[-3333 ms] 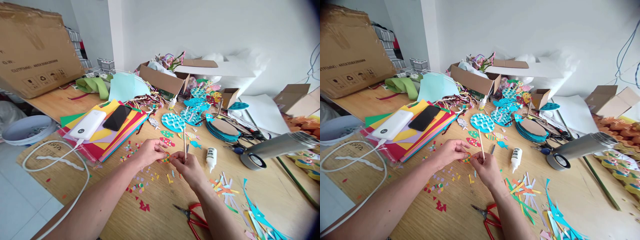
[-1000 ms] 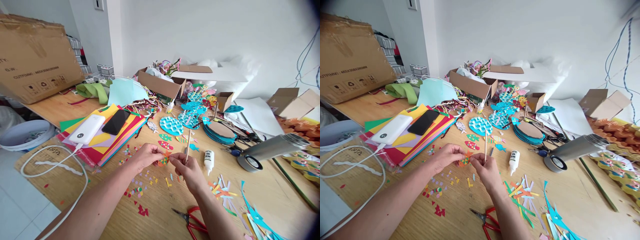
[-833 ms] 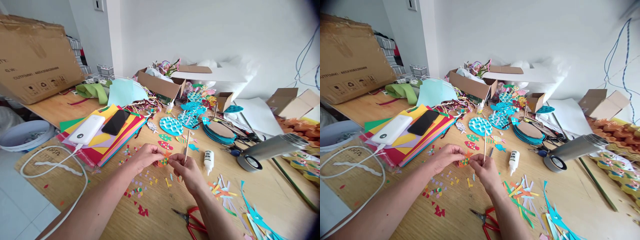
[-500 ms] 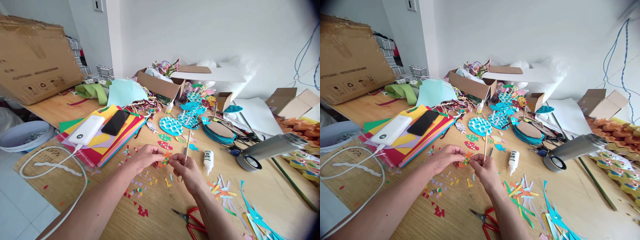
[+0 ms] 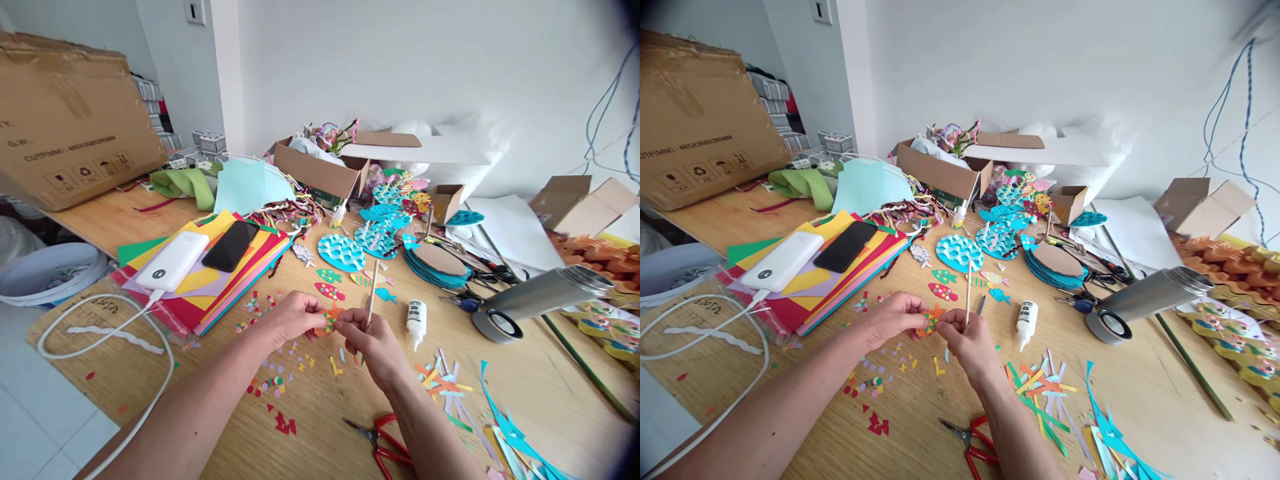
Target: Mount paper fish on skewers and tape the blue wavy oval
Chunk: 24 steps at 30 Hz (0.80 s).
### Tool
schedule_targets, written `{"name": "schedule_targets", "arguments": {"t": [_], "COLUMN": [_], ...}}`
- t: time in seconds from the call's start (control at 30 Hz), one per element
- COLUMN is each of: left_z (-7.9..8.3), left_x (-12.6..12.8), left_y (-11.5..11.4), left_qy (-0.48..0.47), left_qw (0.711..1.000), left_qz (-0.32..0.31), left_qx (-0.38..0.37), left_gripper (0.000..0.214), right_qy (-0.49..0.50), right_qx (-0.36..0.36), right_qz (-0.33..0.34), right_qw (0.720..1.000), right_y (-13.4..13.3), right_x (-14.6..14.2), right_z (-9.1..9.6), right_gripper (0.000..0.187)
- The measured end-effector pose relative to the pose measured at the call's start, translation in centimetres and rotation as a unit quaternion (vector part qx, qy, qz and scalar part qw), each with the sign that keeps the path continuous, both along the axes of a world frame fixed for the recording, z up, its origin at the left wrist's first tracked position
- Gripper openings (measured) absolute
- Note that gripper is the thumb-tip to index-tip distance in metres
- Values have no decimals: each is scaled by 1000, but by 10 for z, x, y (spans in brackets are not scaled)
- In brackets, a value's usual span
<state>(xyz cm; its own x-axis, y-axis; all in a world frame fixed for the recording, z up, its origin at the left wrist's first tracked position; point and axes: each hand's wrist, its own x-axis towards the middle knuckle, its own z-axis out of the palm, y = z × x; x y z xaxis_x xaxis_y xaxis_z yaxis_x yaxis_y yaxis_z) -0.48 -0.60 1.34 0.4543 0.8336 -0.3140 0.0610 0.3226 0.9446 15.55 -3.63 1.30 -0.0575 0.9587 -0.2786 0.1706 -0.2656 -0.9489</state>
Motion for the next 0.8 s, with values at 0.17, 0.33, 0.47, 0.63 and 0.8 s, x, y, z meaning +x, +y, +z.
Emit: {"name": "schedule_targets", "arguments": {"t": [0.17,0.33,0.47,0.63,0.8], "left_z": [0,-1,-2,-6,-6], "left_x": [1,2,5,8,9], "left_y": [0,-3,-10,-13,-14], "left_qy": [27,151,205,246,260], "left_qw": [998,887,781,744,731], "left_qz": [21,156,126,96,92], "left_qx": [48,407,576,613,624], "left_gripper": [14,7,10,12,13], "right_qy": [6,18,17,4,-20], "right_qx": [2,19,33,57,72], "right_qz": [-23,-72,-85,-88,-86], "right_qw": [1000,997,996,995,993], "right_y": [0,3,3,2,1], "right_x": [0,1,0,0,1], "right_z": [1,0,0,0,-2], "right_gripper": [23,27,27,29,27]}}
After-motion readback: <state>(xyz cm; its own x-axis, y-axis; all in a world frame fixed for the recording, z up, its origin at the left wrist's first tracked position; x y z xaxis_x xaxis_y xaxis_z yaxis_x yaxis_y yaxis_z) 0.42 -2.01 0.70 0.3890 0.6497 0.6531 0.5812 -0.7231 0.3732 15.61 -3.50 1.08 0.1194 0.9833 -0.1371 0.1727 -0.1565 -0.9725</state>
